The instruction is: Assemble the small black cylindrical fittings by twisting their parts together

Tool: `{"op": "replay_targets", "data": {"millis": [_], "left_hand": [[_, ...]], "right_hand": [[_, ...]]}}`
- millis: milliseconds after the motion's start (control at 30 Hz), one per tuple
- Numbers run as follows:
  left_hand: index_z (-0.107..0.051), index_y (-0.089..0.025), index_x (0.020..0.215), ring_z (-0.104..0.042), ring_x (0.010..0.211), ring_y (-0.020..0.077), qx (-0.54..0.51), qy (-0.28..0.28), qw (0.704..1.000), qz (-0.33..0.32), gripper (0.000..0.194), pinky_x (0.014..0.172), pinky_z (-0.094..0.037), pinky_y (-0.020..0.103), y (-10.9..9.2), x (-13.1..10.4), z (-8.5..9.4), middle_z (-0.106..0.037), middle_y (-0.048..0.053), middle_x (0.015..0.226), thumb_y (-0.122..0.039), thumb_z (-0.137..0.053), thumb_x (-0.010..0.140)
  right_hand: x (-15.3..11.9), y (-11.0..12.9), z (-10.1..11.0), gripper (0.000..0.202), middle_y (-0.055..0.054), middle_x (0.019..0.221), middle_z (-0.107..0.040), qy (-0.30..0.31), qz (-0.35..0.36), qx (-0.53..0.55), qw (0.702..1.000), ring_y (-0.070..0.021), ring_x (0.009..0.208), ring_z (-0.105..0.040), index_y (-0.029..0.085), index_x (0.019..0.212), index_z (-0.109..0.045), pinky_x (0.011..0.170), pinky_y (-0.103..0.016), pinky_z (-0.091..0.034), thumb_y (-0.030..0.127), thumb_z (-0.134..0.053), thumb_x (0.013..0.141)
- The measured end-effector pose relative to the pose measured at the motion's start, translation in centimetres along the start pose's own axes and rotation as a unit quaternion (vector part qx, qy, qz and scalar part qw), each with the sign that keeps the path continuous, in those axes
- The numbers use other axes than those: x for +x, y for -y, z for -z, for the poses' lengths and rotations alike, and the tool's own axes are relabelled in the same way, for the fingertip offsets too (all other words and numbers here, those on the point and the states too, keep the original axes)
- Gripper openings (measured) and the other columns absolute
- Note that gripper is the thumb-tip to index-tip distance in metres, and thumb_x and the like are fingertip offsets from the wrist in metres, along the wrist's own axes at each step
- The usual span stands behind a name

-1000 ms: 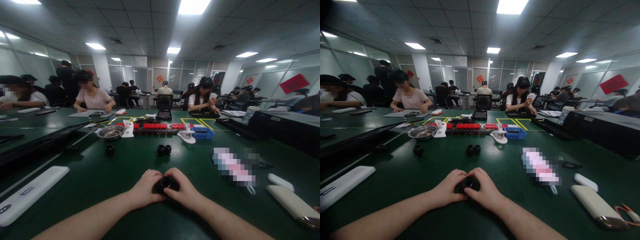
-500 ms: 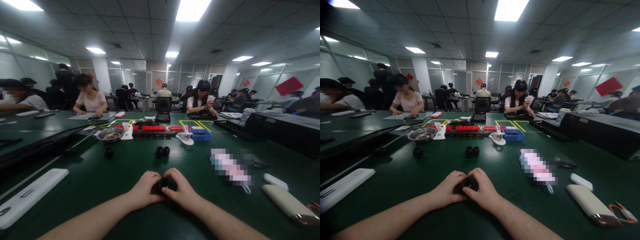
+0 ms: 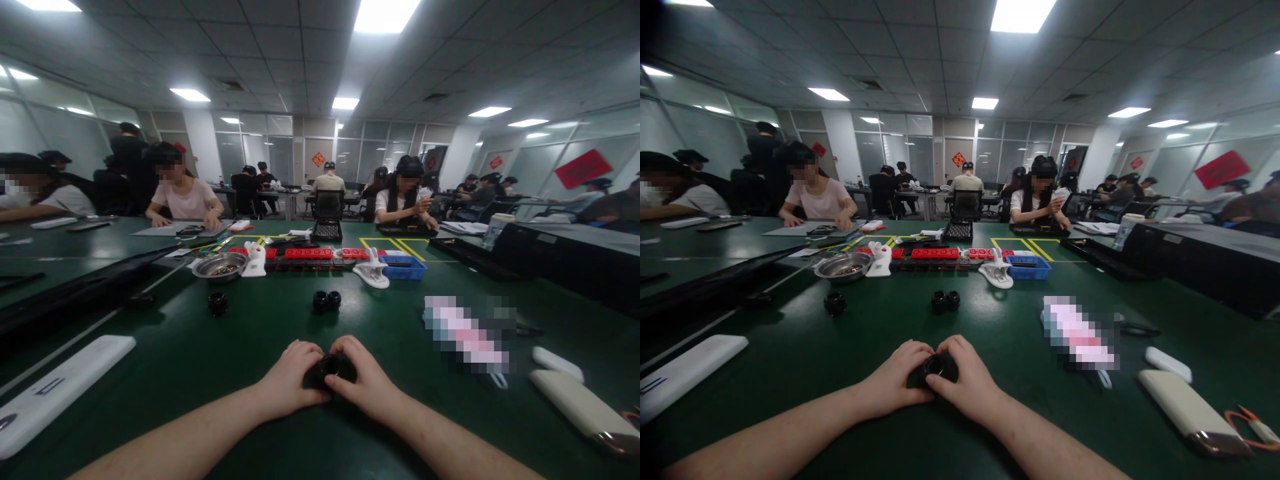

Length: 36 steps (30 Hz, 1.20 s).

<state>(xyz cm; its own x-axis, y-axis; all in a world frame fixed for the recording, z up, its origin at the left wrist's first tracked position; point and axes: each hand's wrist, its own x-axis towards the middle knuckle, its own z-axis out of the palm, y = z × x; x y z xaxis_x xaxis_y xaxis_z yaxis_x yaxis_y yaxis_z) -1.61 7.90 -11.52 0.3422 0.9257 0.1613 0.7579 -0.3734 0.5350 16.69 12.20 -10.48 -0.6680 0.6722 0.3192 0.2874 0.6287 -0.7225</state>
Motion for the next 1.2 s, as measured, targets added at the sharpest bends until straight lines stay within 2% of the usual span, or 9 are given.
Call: {"op": "replay_targets", "data": {"millis": [133, 233, 367, 500, 633, 767, 867, 1000, 1200], "left_hand": [[-0.054, -0.022, 0.103, -0.045, 0.100, 0.0234, -0.001, 0.009, 1.000, -0.001, 0.047, 0.095, -0.029, 0.042, 0.2, -0.1, 0.0, -0.052, 0.004, 0.107, -0.041, -0.069, 0.063], [-0.055, -0.021, 0.099, -0.045, 0.100, 0.0232, 0.003, 0.003, 1.000, -0.005, 0.043, 0.096, -0.027, 0.042, 0.2, 0.0, -0.1, -0.052, 0.004, 0.106, -0.040, -0.069, 0.063], [-0.056, -0.020, 0.093, -0.046, 0.096, 0.0220, 0.010, -0.009, 1.000, -0.013, 0.035, 0.089, -0.034, 0.037, -0.1, 0.0, -0.2, -0.053, 0.003, 0.102, -0.035, -0.069, 0.063], [-0.056, -0.020, 0.095, -0.046, 0.094, 0.0221, 0.009, -0.011, 1.000, -0.007, 0.038, 0.087, -0.035, 0.037, -0.2, 0.0, -0.2, -0.054, 0.003, 0.101, -0.034, -0.070, 0.062], [-0.055, -0.021, 0.099, -0.045, 0.097, 0.0225, 0.009, -0.004, 1.000, -0.012, 0.043, 0.088, -0.034, 0.036, 0.2, 0.0, -0.3, -0.053, 0.003, 0.104, -0.037, -0.070, 0.063], [-0.056, -0.021, 0.097, -0.045, 0.099, 0.0222, 0.008, -0.005, 1.000, -0.014, 0.041, 0.093, -0.030, 0.038, 0.4, 0.1, -0.3, -0.053, 0.003, 0.105, -0.037, -0.071, 0.061], [-0.056, -0.021, 0.095, -0.046, 0.098, 0.0222, 0.002, -0.002, 1.000, -0.011, 0.040, 0.091, -0.032, 0.037, 0.3, 0.1, -0.3, -0.053, 0.003, 0.104, -0.035, -0.071, 0.061], [-0.055, -0.020, 0.098, -0.046, 0.097, 0.0221, 0.001, -0.006, 1.000, -0.009, 0.044, 0.090, -0.032, 0.037, 0.3, 0.1, -0.3, -0.053, 0.003, 0.103, -0.035, -0.071, 0.061], [-0.056, -0.021, 0.099, -0.044, 0.101, 0.0230, 0.008, 0.006, 1.000, -0.003, 0.043, 0.095, -0.028, 0.040, 0.2, 0.0, -0.2, -0.052, 0.004, 0.107, -0.040, -0.069, 0.063]], "right_hand": [[-0.1, -0.3, 0.2, 0.036, -0.006, 0.109, -0.049, 0.048, 0.030, 0.037, 0.998, -0.0201, 0.105, -0.045, 0.020, 0.105, -0.054, 0.093, -0.036, -0.034, 0.009, -0.051, 0.071], [-0.2, -0.7, 0.0, 0.044, -0.008, 0.118, -0.046, 0.040, 0.015, 0.040, 0.998, -0.0221, 0.111, -0.041, 0.020, 0.115, -0.047, 0.097, -0.040, -0.031, 0.013, -0.052, 0.072], [-0.3, -0.6, -0.4, 0.042, -0.008, 0.104, -0.052, 0.000, -0.021, 0.025, 0.999, -0.0221, 0.096, -0.049, 0.016, 0.106, -0.047, 0.085, -0.038, -0.040, 0.023, -0.063, 0.067], [-0.2, -0.2, -0.3, 0.026, -0.004, 0.089, -0.053, -0.019, -0.006, -0.003, 1.000, -0.0195, 0.084, -0.051, 0.017, 0.090, -0.051, 0.076, -0.034, -0.042, 0.018, -0.062, 0.066], [-0.2, -0.2, -0.1, 0.032, -0.005, 0.100, -0.052, 0.015, 0.062, 0.031, 0.998, -0.0191, 0.097, -0.049, 0.019, 0.099, -0.053, 0.087, -0.034, -0.038, 0.008, -0.052, 0.068], [-0.3, -0.6, -0.2, 0.042, -0.008, 0.109, -0.051, 0.007, 0.029, 0.041, 0.999, -0.0211, 0.101, -0.047, 0.018, 0.110, -0.046, 0.090, -0.037, -0.036, 0.012, -0.055, 0.069], [-0.2, -0.7, -0.3, 0.035, -0.007, 0.099, -0.053, -0.012, -0.005, 0.020, 1.000, -0.0212, 0.092, -0.050, 0.017, 0.101, -0.048, 0.082, -0.036, -0.041, 0.022, -0.061, 0.069], [0.1, -0.7, 0.0, 0.023, -0.005, 0.091, -0.053, -0.003, 0.020, 0.009, 1.000, -0.0198, 0.087, -0.051, 0.017, 0.090, -0.053, 0.078, -0.034, -0.042, 0.020, -0.060, 0.069], [-0.2, -1.1, 0.0, 0.045, -0.008, 0.117, -0.048, 0.046, 0.043, 0.052, 0.997, -0.0219, 0.110, -0.043, 0.020, 0.113, -0.048, 0.096, -0.040, -0.032, 0.010, -0.051, 0.070]]}}
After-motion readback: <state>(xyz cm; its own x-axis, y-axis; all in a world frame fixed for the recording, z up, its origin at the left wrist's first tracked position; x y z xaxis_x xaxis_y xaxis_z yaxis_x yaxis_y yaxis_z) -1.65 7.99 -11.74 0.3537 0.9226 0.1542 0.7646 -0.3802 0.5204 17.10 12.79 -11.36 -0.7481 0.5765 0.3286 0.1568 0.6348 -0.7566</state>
